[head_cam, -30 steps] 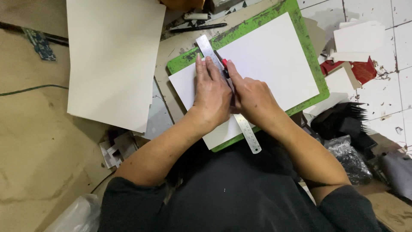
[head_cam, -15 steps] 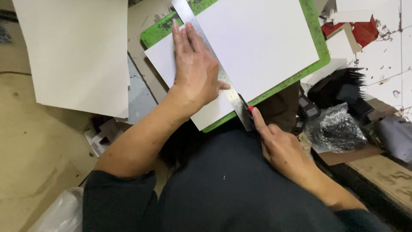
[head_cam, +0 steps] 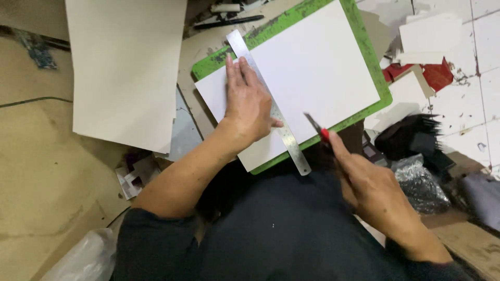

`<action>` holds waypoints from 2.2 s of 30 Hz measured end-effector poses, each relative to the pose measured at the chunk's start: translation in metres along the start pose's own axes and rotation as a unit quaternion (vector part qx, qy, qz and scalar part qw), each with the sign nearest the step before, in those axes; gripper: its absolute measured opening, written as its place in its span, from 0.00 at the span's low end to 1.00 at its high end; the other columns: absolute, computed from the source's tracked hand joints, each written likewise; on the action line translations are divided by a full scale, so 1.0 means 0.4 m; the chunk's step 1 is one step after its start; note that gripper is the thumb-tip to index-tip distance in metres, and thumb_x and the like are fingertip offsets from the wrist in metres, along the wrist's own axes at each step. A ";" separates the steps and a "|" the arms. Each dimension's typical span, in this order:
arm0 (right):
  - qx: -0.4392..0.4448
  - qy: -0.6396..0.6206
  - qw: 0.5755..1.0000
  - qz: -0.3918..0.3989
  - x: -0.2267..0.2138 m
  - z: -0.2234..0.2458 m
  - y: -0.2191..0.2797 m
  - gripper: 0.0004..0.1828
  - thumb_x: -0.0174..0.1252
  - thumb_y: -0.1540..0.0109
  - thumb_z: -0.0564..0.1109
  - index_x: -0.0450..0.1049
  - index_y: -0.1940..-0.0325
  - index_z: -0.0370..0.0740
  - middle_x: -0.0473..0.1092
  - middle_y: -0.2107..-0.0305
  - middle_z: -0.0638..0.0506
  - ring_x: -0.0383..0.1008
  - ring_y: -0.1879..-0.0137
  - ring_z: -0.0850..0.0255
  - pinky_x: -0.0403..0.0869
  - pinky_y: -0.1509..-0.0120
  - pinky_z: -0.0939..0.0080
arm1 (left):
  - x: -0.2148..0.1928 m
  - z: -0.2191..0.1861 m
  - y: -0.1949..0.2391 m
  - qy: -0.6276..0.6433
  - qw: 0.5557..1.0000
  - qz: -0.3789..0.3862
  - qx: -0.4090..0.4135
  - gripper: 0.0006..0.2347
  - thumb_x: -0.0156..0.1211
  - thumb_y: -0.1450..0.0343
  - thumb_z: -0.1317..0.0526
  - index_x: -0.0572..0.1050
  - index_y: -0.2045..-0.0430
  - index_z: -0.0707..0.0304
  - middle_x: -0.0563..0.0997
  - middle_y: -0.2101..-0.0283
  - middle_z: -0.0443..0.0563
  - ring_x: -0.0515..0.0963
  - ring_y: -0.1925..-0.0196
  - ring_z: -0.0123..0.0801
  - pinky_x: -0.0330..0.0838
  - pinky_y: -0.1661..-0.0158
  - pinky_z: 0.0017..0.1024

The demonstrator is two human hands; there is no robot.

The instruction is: Cutting white material sheets using a metal ruler and a utility knife on a cutting mat

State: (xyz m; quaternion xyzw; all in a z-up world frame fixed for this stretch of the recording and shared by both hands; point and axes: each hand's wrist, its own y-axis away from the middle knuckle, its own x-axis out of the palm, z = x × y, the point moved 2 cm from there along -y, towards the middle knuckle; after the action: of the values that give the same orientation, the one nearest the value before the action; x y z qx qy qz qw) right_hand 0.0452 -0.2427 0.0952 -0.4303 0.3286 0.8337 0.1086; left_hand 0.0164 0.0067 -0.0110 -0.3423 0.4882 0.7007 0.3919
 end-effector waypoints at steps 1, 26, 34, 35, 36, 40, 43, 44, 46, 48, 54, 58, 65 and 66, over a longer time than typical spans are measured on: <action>-0.005 0.002 1.000 -0.002 0.006 0.011 -0.054 0.43 0.51 0.34 0.42 0.43 0.17 0.50 0.67 0.73 0.47 0.71 0.74 0.47 0.65 0.68 0.43 | 0.006 -0.002 0.000 -0.001 1.000 -0.002 -0.006 0.56 0.45 0.40 0.17 0.64 0.36 0.79 0.60 0.32 0.90 0.60 0.30 0.77 0.29 0.34 0.75; -0.100 0.020 0.991 -0.092 0.039 0.095 -0.441 0.35 0.46 0.34 0.38 0.54 0.21 0.39 0.73 0.77 0.31 0.78 0.67 0.32 0.74 0.59 0.35 | -0.024 -0.001 0.017 0.107 0.994 -0.033 -0.005 0.54 0.65 0.42 0.29 0.61 0.40 0.94 0.58 0.35 0.93 0.61 0.32 0.82 0.22 0.33 0.76; -0.112 0.048 0.991 -0.050 0.024 0.106 -0.444 0.37 0.49 0.35 0.40 0.53 0.21 0.38 0.74 0.76 0.30 0.79 0.66 0.32 0.76 0.57 0.36 | -0.033 0.003 0.020 0.106 0.994 -0.031 -0.006 0.53 0.64 0.41 0.31 0.60 0.40 0.94 0.58 0.34 0.92 0.61 0.32 0.82 0.21 0.33 0.75; -0.120 0.048 0.990 -0.051 0.020 0.108 -0.446 0.37 0.50 0.36 0.40 0.54 0.21 0.36 0.74 0.76 0.30 0.79 0.66 0.34 0.77 0.58 0.37 | -0.032 0.003 0.019 0.111 0.993 -0.029 -0.007 0.53 0.64 0.41 0.31 0.59 0.39 0.93 0.58 0.34 0.92 0.61 0.32 0.82 0.21 0.33 0.75; -0.129 0.047 0.989 -0.053 0.017 0.109 -0.448 0.37 0.51 0.36 0.40 0.55 0.22 0.35 0.74 0.77 0.31 0.79 0.67 0.35 0.78 0.58 0.39 | -0.031 0.001 0.018 0.116 0.993 -0.026 -0.008 0.53 0.65 0.40 0.32 0.59 0.38 0.93 0.58 0.34 0.92 0.61 0.31 0.81 0.21 0.32 0.75; -0.121 0.030 0.992 -0.005 0.062 0.069 -0.386 0.54 0.70 0.40 0.49 0.44 0.21 0.34 0.73 0.75 0.35 0.73 0.73 0.36 0.71 0.67 0.40 | 0.020 -0.014 -0.007 -0.003 0.999 -0.045 -0.002 0.42 0.48 0.37 0.35 0.62 0.32 0.67 0.64 0.35 0.91 0.57 0.29 0.78 0.30 0.35 0.79; -0.114 0.016 0.993 -0.018 0.105 0.030 -0.247 0.37 0.51 0.29 0.51 0.47 0.21 0.36 0.71 0.76 0.34 0.72 0.71 0.30 0.68 0.68 0.36 | 0.018 -0.007 0.000 -0.003 1.000 -0.023 0.002 0.55 0.45 0.42 0.18 0.66 0.36 0.77 0.61 0.32 0.90 0.65 0.31 0.76 0.29 0.34 0.75; -0.075 -0.001 0.997 0.027 0.117 0.019 -0.194 0.39 0.49 0.33 0.44 0.43 0.19 0.40 0.70 0.74 0.37 0.71 0.71 0.35 0.68 0.66 0.38 | 0.021 -0.008 0.000 0.002 1.000 -0.025 0.000 0.56 0.45 0.42 0.17 0.67 0.37 0.79 0.61 0.32 0.91 0.64 0.31 0.78 0.27 0.35 0.75; -0.034 -0.021 0.997 0.072 0.148 -0.009 -0.099 0.44 0.48 0.36 0.38 0.39 0.17 0.43 0.69 0.72 0.40 0.71 0.71 0.39 0.68 0.64 0.41 | 0.024 -0.009 -0.003 0.005 1.000 -0.027 0.001 0.57 0.44 0.42 0.16 0.67 0.37 0.80 0.61 0.32 0.91 0.62 0.30 0.79 0.26 0.35 0.75; 0.022 -0.010 0.993 0.112 0.196 -0.043 -0.011 0.47 0.47 0.35 0.39 0.33 0.16 0.49 0.64 0.72 0.45 0.69 0.73 0.42 0.64 0.69 0.42 | 0.025 -0.007 -0.002 -0.008 1.000 -0.022 -0.005 0.56 0.42 0.41 0.16 0.67 0.37 0.78 0.59 0.31 0.89 0.64 0.30 0.76 0.24 0.35 0.74; -0.031 0.038 0.996 0.081 0.239 -0.082 0.090 0.47 0.51 0.36 0.37 0.37 0.17 0.42 0.64 0.75 0.48 0.64 0.79 0.50 0.59 0.75 0.47 | 0.026 -0.006 -0.007 0.015 1.000 -0.002 -0.002 0.55 0.43 0.39 0.17 0.68 0.38 0.79 0.56 0.30 0.91 0.62 0.29 0.78 0.21 0.35 0.73; -0.028 0.073 0.993 0.089 0.171 -0.099 0.060 0.45 0.47 0.37 0.40 0.40 0.17 0.49 0.68 0.75 0.50 0.72 0.76 0.49 0.66 0.74 0.47 | 0.006 0.001 0.000 -0.002 1.000 -0.018 -0.013 0.56 0.43 0.40 0.16 0.66 0.36 0.78 0.58 0.30 0.88 0.62 0.29 0.75 0.23 0.35 0.73; -0.050 0.036 0.981 -0.184 0.078 -0.028 -0.161 0.34 0.50 0.32 0.42 0.58 0.20 0.51 0.75 0.73 0.41 0.78 0.66 0.39 0.74 0.66 0.42 | -0.029 0.004 0.017 0.128 0.992 -0.016 -0.007 0.56 0.66 0.42 0.27 0.61 0.41 0.95 0.58 0.35 0.92 0.62 0.31 0.78 0.19 0.33 0.75; -0.056 0.013 0.984 -0.171 0.097 -0.041 -0.202 0.31 0.47 0.31 0.43 0.60 0.21 0.50 0.76 0.73 0.40 0.79 0.65 0.38 0.74 0.64 0.39 | -0.031 0.005 0.017 0.129 0.992 -0.007 -0.003 0.56 0.66 0.43 0.27 0.61 0.41 0.95 0.58 0.35 0.92 0.61 0.31 0.78 0.20 0.33 0.75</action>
State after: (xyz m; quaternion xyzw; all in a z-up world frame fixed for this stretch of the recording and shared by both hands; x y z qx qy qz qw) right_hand 0.0696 -0.1956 0.0211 -0.4961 0.2048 0.8144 0.2208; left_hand 0.0159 0.0045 0.0029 -0.4347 0.5301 0.6494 0.3292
